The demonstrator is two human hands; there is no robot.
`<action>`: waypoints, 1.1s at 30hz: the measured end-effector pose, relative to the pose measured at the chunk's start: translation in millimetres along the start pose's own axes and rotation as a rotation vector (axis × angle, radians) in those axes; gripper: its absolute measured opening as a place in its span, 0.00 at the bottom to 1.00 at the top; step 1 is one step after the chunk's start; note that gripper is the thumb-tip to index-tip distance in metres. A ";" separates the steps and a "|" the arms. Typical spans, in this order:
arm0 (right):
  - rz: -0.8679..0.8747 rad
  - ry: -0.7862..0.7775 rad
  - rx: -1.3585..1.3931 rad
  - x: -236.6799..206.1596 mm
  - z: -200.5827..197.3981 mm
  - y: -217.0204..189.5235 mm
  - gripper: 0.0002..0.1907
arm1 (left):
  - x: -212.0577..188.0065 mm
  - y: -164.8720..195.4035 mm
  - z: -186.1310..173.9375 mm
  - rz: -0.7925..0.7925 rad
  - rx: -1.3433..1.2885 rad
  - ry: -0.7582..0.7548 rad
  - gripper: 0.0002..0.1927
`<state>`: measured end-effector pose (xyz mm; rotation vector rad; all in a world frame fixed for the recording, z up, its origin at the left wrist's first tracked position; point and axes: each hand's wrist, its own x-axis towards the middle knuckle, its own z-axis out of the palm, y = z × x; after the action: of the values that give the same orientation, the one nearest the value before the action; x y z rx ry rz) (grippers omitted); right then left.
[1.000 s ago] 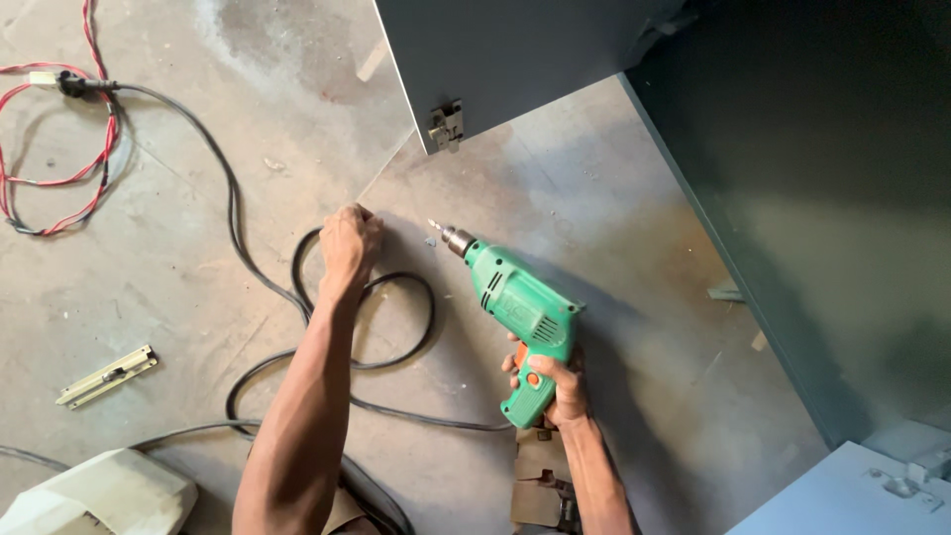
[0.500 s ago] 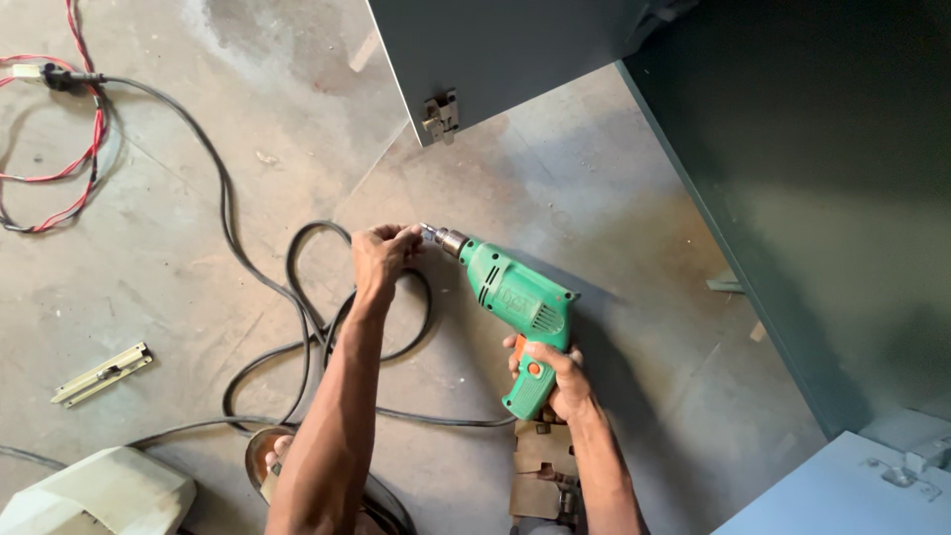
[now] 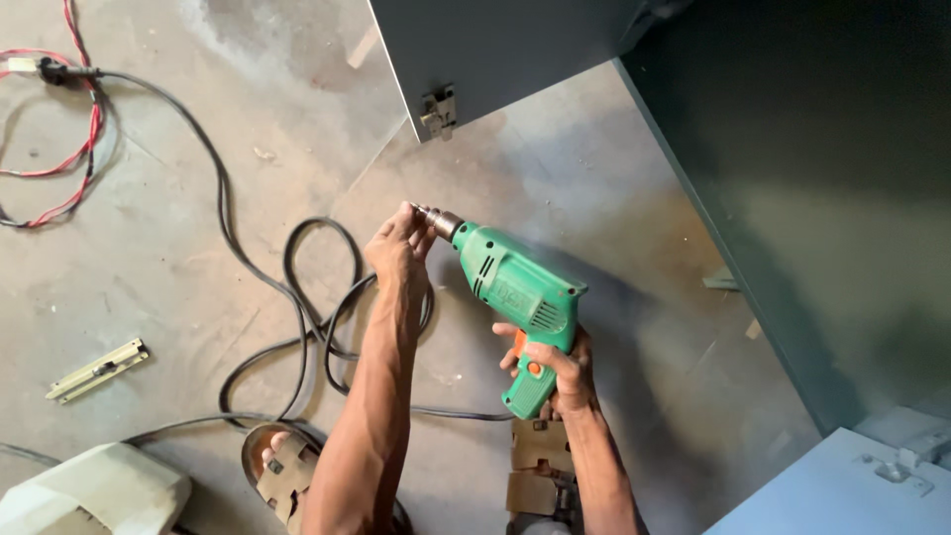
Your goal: The person uses a green power drill to remove screws from a cabinet door hinge. They then pick up a new metal hinge, align it with the door, and secure it using the drill. The person repeats this process for a second hinge on the same door.
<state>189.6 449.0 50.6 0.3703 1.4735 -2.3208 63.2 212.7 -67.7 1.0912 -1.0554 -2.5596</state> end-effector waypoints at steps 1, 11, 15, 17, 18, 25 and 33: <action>-0.047 -0.014 -0.048 0.3 1.3 -1.1 0.28 | 4.3 4.5 4.6 -0.013 -0.068 -0.030 0.12; -0.597 0.022 -0.744 -5.4 7.1 27.0 0.37 | 0.9 46.9 34.2 -0.031 0.107 -0.030 0.14; -0.593 0.063 -0.828 -4.1 1.4 41.1 0.41 | -7.5 63.3 42.0 -0.015 0.206 -0.096 0.13; -0.637 0.080 -0.829 -3.1 -1.7 46.9 0.40 | -11.7 68.8 48.7 -0.009 0.240 -0.138 0.12; -0.662 0.087 -0.828 -2.6 -2.9 49.4 0.39 | -13.7 69.8 53.4 -0.006 0.256 -0.161 0.12; -0.871 0.220 -0.985 -0.5 -8.2 63.8 0.33 | -20.9 51.4 90.7 0.061 0.376 -0.208 0.15; -1.108 0.358 -0.993 21.4 -13.5 95.7 0.35 | -17.9 42.9 98.3 0.436 0.810 -0.334 0.15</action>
<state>212.6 420.6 -41.3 -0.4601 3.3286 -1.6964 3.7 241.9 18.5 0.4352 -2.2342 -2.0062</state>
